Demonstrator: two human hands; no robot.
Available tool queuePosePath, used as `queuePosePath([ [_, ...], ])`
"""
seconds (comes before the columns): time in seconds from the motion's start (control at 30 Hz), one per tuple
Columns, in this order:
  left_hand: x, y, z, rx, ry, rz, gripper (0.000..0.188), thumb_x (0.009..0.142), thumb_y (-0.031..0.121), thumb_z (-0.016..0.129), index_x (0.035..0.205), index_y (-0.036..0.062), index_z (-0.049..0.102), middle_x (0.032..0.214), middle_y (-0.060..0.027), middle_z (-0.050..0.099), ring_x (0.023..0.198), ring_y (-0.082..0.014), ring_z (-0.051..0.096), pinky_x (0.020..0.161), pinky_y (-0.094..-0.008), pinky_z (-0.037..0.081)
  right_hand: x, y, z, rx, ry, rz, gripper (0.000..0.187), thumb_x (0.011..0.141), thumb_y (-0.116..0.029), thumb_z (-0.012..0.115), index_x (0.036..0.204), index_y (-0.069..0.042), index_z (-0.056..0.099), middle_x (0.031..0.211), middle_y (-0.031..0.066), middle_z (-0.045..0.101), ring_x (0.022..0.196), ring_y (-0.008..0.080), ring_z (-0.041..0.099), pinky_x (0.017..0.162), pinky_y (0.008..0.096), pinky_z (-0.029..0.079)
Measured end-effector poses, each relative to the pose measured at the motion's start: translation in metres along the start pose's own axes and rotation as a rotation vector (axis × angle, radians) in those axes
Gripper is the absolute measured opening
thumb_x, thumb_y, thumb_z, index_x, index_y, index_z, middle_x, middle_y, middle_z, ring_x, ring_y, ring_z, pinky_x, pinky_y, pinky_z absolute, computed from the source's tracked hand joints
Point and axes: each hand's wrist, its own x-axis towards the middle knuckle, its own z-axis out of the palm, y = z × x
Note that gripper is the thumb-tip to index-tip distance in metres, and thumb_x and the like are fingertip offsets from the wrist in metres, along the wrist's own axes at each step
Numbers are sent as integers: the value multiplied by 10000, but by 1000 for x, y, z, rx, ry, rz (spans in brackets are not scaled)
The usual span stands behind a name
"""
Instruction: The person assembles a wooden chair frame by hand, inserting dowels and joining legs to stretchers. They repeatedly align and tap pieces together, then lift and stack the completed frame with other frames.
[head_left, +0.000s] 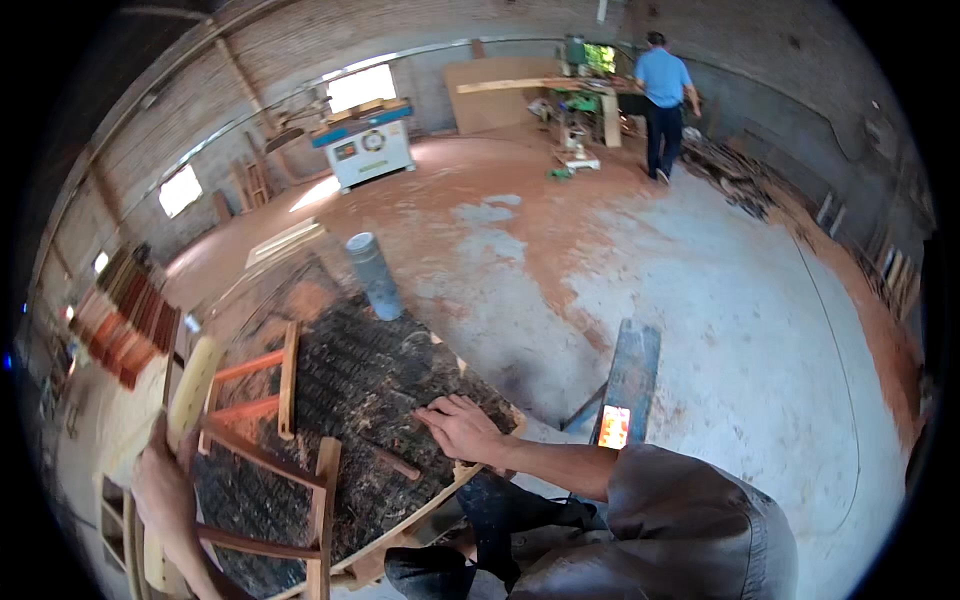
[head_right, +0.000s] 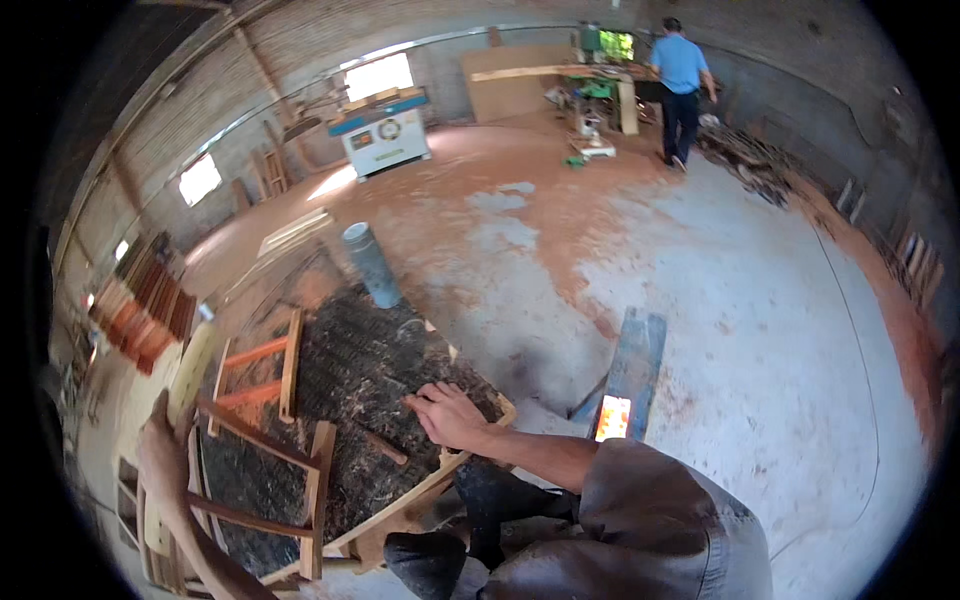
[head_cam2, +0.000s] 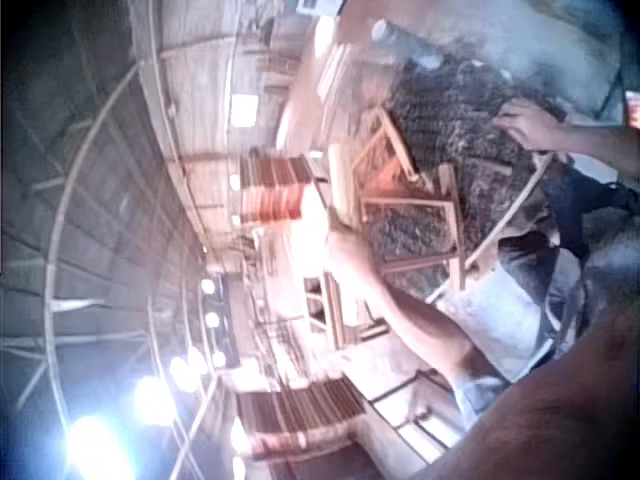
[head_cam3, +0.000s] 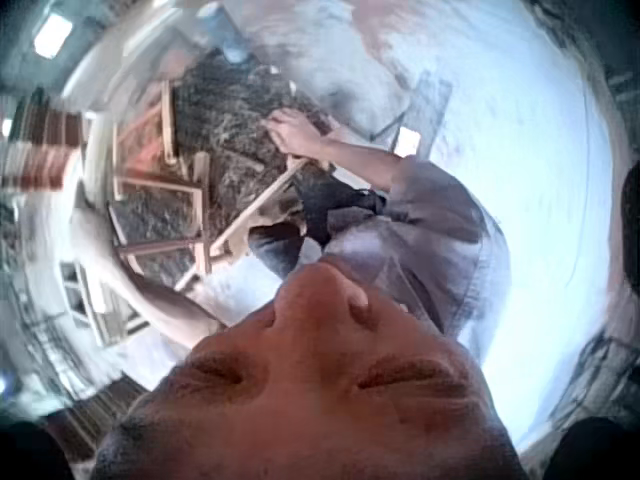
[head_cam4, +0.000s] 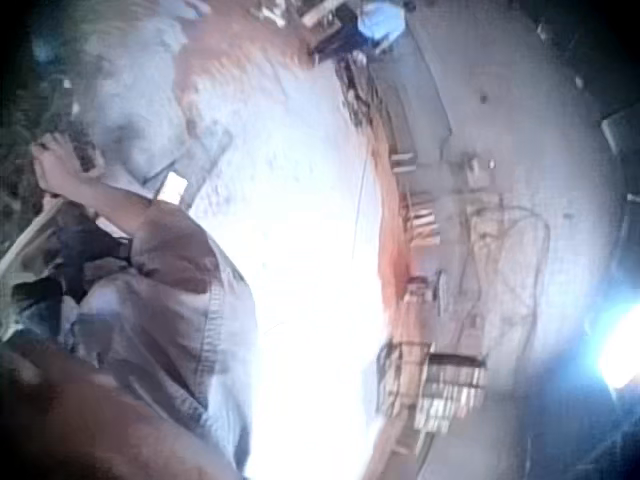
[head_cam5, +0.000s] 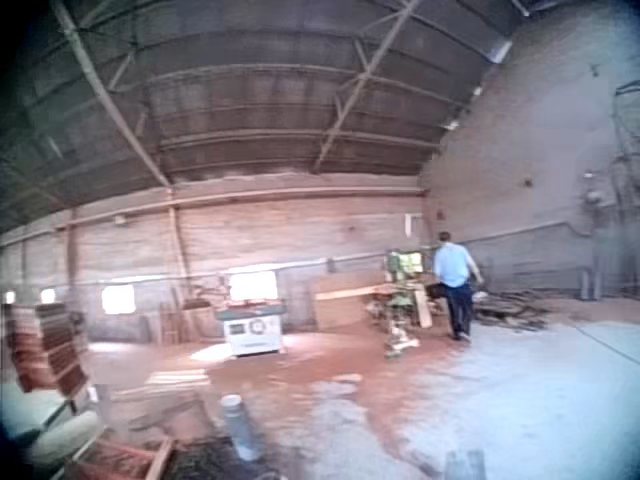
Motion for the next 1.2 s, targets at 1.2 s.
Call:
queuePosePath([
  [1.2,-212,79,4,-506,-530,460,796,691,144,861,1447,125,612,813,-39,673,676,-213,684,629,-376,582,5,-19,-44,282,335,115,359,958,6,623,1314,-18,661,1043,119,702,909,223,616,765,354,486],
])
